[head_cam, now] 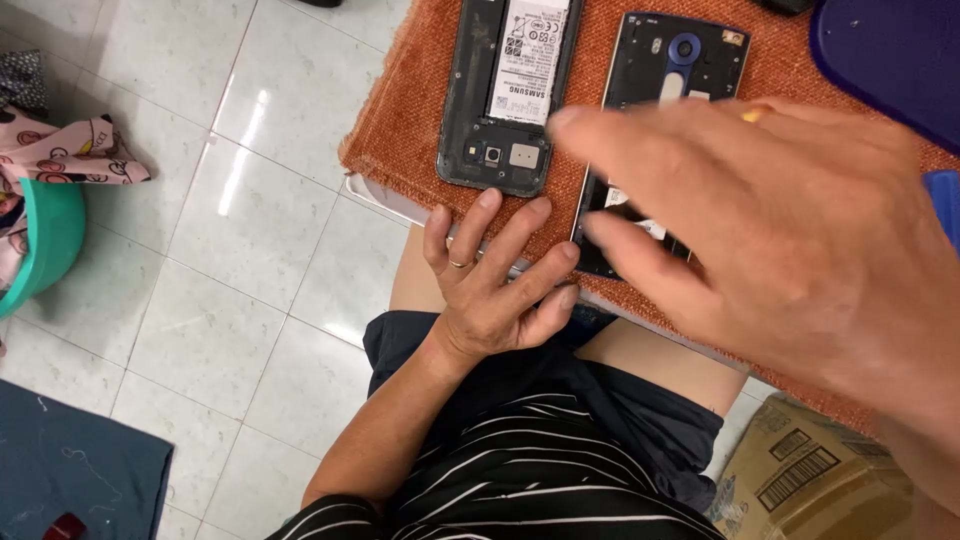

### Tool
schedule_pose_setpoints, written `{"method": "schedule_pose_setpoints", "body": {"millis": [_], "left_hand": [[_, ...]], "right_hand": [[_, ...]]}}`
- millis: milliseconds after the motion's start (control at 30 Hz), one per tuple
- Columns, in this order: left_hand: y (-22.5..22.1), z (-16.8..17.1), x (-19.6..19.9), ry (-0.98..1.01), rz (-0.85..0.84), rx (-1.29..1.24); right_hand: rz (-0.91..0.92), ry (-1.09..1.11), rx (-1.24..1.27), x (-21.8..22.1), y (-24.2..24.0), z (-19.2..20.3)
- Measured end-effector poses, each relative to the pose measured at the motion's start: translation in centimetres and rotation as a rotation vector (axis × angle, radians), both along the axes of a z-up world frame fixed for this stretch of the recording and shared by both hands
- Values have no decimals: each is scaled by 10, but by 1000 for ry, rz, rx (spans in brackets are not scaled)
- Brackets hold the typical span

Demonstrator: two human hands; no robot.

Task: Disassembling a mobile phone by prying the internal frame and removing modules using a screwdriver.

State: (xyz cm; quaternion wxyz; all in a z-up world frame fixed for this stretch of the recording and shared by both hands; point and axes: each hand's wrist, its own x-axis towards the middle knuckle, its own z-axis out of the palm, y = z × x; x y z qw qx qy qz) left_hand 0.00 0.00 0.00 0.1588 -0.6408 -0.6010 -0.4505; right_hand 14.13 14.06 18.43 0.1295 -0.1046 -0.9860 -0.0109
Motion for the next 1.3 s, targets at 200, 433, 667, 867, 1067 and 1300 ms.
{"method": "schedule_pose_setpoints", "body": {"millis": [200, 433, 667, 867, 1067, 1300], "left_hand": [[2, 3, 0, -9, -10, 15], [4, 7, 2, 12, 21, 23], [4, 4, 2, 17, 33, 19], [3, 0, 3, 8, 41, 10], [5, 0, 3, 8, 39, 26], [5, 0, 3, 11, 40, 39]], "right_hand": [[-66, -20, 75, 8, 0, -19], [45, 30, -182, 0, -6, -4], [68, 22, -175, -3, -8, 1], [17, -81, -102, 2, -2, -1], [-22, -33, -151, -5, -10, 3], [51, -60, -175, 5, -7, -5]]}}
